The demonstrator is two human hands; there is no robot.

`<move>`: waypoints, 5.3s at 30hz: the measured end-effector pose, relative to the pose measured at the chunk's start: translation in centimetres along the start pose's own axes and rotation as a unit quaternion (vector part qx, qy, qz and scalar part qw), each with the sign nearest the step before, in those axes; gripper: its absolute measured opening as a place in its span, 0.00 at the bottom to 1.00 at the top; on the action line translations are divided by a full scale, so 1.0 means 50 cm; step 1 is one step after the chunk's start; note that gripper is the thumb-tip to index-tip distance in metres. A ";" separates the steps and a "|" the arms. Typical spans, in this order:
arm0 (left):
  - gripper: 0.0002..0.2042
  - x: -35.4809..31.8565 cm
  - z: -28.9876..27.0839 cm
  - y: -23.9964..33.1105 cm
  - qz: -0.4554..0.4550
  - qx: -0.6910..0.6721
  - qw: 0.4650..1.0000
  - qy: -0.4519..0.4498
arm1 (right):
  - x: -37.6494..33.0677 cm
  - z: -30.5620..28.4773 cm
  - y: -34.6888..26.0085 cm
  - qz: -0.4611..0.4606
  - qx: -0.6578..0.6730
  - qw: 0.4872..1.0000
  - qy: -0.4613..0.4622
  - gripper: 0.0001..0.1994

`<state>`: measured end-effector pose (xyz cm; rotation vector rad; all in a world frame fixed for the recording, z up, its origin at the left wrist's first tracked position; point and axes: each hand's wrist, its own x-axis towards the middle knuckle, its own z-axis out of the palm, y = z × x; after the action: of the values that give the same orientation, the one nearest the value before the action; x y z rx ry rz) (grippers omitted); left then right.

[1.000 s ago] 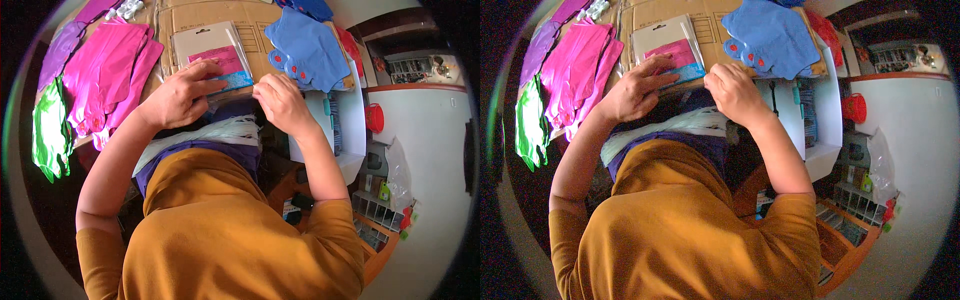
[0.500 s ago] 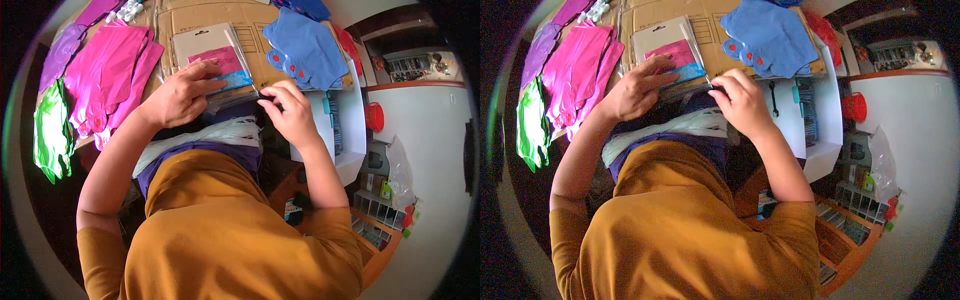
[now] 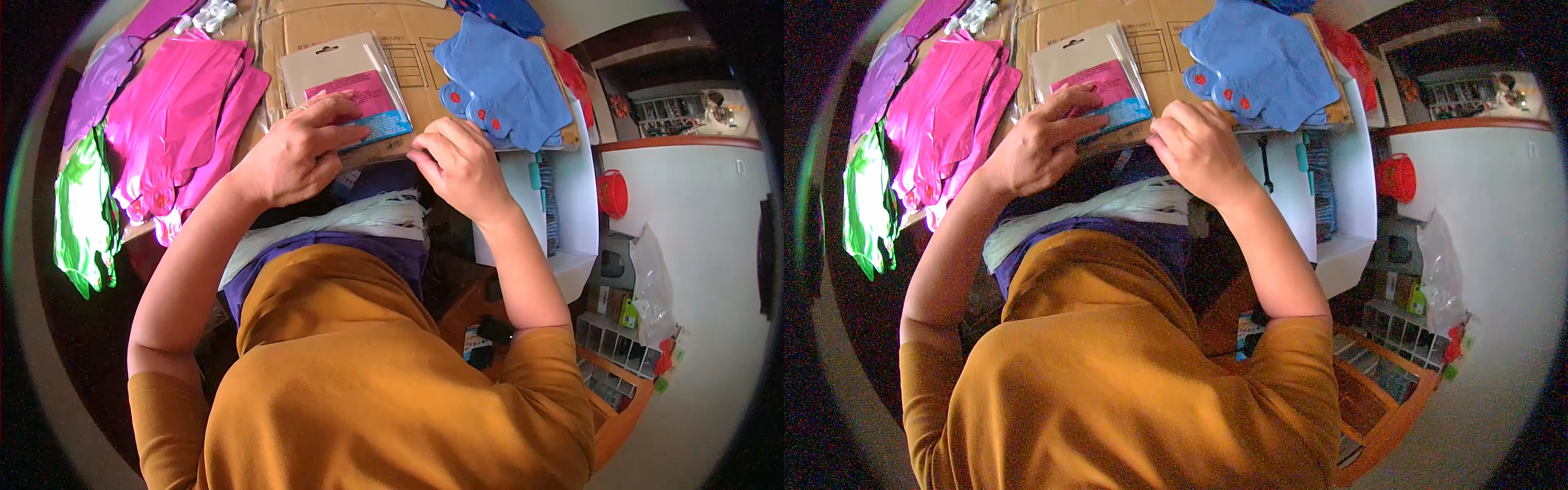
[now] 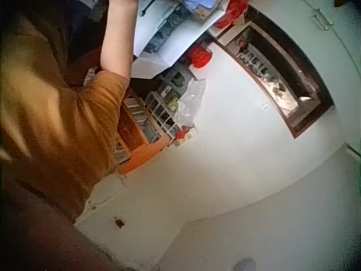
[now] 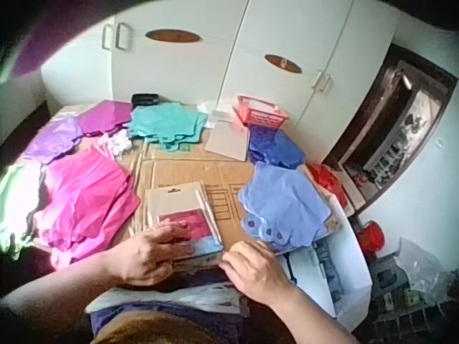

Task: Sorting and organizing various colored plastic foil sheets on a cardboard-covered workbench.

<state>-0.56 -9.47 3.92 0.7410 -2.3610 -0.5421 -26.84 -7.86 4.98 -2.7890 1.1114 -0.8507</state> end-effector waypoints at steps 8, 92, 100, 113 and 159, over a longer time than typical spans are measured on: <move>0.24 -0.005 -0.005 -0.009 -0.012 -0.018 0.999 -0.036 | -0.009 -0.048 -0.077 -0.102 0.047 0.992 -0.061 0.06; 0.29 -0.546 -0.001 -0.080 -0.458 0.328 0.790 -0.242 | 0.069 0.028 -0.091 -0.027 0.006 0.994 -0.101 0.40; 0.10 -0.113 -0.152 0.170 -0.280 0.118 0.950 -0.066 | 0.039 0.083 -0.078 -0.037 -0.032 0.989 -0.136 0.44; 0.43 -0.028 -0.011 0.037 -0.098 0.134 0.985 -0.052 | -0.017 0.053 -0.069 0.148 0.170 0.967 0.115 0.12; 0.23 0.008 0.045 0.082 -0.314 -0.197 0.919 0.137 | -0.385 -0.143 0.579 0.624 0.288 0.681 0.255 0.11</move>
<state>-3.82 -6.18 4.58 1.2827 -1.6483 -1.0645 -60.16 -15.86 -4.32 -0.8160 1.8812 -1.3225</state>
